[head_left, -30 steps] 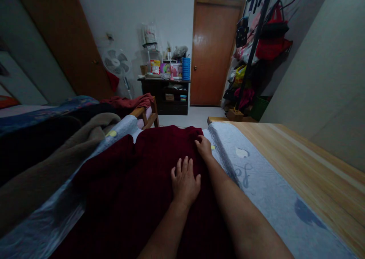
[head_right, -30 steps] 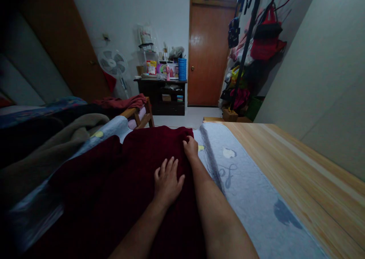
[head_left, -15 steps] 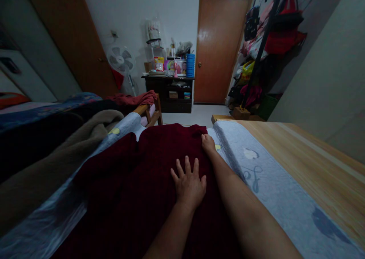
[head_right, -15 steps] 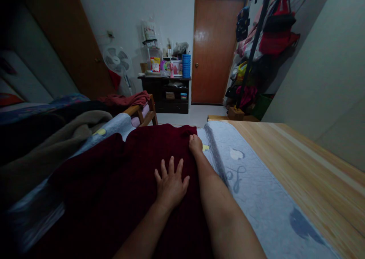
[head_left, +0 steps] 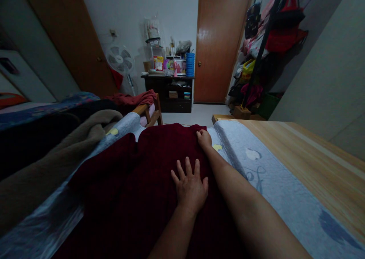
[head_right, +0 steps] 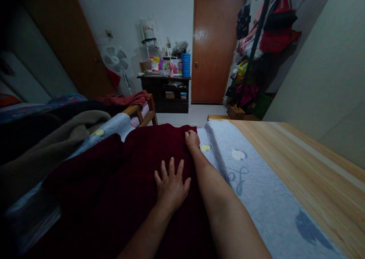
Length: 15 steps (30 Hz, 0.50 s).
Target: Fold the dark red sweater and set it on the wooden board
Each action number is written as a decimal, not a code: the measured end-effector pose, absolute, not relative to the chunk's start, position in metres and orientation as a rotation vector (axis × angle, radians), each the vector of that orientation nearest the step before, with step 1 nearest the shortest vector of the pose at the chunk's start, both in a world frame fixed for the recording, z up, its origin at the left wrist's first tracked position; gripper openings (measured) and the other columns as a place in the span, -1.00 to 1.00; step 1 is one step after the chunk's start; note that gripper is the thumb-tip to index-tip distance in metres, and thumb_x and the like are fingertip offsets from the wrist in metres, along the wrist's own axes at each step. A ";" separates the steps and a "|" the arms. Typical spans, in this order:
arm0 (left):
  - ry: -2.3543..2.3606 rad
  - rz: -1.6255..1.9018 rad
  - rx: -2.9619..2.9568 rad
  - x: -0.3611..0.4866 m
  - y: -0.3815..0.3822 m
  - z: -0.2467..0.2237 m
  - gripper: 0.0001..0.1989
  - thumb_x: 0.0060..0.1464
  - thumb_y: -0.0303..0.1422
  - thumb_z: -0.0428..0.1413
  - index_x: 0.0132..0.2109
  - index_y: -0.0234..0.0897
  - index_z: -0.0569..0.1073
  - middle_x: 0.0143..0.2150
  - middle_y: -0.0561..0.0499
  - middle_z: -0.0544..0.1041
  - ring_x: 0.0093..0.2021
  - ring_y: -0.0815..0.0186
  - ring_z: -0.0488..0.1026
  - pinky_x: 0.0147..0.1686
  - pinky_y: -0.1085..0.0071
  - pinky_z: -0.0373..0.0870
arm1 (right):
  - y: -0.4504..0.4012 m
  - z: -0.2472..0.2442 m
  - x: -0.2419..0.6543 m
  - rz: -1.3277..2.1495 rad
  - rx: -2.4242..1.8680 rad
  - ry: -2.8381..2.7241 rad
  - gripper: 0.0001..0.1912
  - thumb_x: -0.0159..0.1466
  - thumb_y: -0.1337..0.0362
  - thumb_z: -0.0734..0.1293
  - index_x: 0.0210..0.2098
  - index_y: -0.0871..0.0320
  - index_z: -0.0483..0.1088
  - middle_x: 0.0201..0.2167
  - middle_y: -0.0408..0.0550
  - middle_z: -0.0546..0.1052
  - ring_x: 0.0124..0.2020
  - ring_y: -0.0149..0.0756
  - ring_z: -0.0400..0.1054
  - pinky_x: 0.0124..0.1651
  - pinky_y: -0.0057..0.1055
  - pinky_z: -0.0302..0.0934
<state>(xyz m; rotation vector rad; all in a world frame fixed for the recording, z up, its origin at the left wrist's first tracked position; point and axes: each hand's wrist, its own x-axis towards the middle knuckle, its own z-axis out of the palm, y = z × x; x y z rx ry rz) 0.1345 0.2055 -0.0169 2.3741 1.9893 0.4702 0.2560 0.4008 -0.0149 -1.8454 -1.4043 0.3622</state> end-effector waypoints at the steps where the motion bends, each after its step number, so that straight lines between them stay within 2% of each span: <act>1: 2.000 0.470 2.378 0.135 0.205 -0.017 -0.33 0.11 -0.04 0.02 0.33 -0.08 0.13 0.39 -0.19 0.03 0.35 -0.29 -0.18 0.18 -0.31 -0.20 | 0.404 -0.015 0.260 0.374 -1.810 -1.424 -0.71 0.26 0.19 0.18 -0.31 0.18 0.49 -0.31 -0.03 0.56 -0.24 -0.29 0.40 -0.16 -0.44 0.17; 4: 2.027 0.472 2.382 0.136 0.204 -0.016 -0.34 0.13 -0.03 -0.01 0.34 -0.05 0.11 0.39 -0.18 0.04 0.36 -0.26 -0.18 0.19 -0.29 -0.19 | 0.410 -0.018 0.270 0.387 -1.741 -1.441 -0.66 0.27 0.18 0.13 -0.31 0.19 0.49 -0.34 -0.09 0.56 -0.27 -0.33 0.40 -0.20 -0.49 0.19; 7: 2.028 0.449 2.383 0.136 0.203 -0.014 -0.33 0.13 -0.02 -0.01 0.34 -0.04 0.10 0.39 -0.18 0.04 0.36 -0.26 -0.17 0.18 -0.30 -0.19 | 0.409 -0.020 0.270 0.348 -1.746 -1.420 -0.70 0.25 0.18 0.16 -0.29 0.18 0.48 -0.32 -0.06 0.54 -0.26 -0.29 0.38 -0.16 -0.43 0.19; 10: 2.020 0.414 2.379 0.136 0.203 -0.012 -0.32 0.13 -0.03 -0.01 0.35 -0.04 0.08 0.39 -0.18 0.04 0.35 -0.26 -0.16 0.18 -0.30 -0.18 | 0.404 -0.022 0.262 0.231 -1.783 -1.393 -0.72 0.18 0.20 0.25 -0.17 0.19 0.43 -0.15 0.06 0.49 -0.09 -0.16 0.31 0.00 -0.30 0.13; 12: 2.014 0.408 2.380 0.136 0.203 -0.012 -0.32 0.13 -0.02 -0.01 0.35 -0.03 0.08 0.39 -0.17 0.03 0.35 -0.27 -0.16 0.18 -0.31 -0.18 | 0.402 -0.021 0.257 0.089 -1.828 -1.440 -0.59 0.16 0.22 0.27 0.00 0.20 0.34 0.03 0.13 0.39 0.08 -0.08 0.19 0.12 -0.21 0.04; 14: 2.010 0.416 2.384 0.136 0.203 -0.011 -0.33 0.13 -0.02 -0.01 0.35 -0.02 0.08 0.39 -0.16 0.03 0.35 -0.27 -0.16 0.18 -0.31 -0.18 | 0.403 -0.019 0.257 0.014 -1.889 -1.580 -0.52 0.21 0.21 0.23 0.11 0.17 0.25 0.15 0.11 0.30 0.18 -0.07 0.08 0.18 -0.17 -0.03; 15: 2.015 0.419 2.380 0.136 0.203 -0.011 -0.33 0.13 -0.02 -0.01 0.34 -0.02 0.09 0.39 -0.16 0.04 0.35 -0.27 -0.16 0.18 -0.31 -0.18 | 0.405 -0.018 0.259 0.023 -1.916 -1.659 -0.55 0.25 0.20 0.18 0.12 0.14 0.25 0.16 0.06 0.30 0.18 -0.10 0.08 0.18 -0.18 -0.03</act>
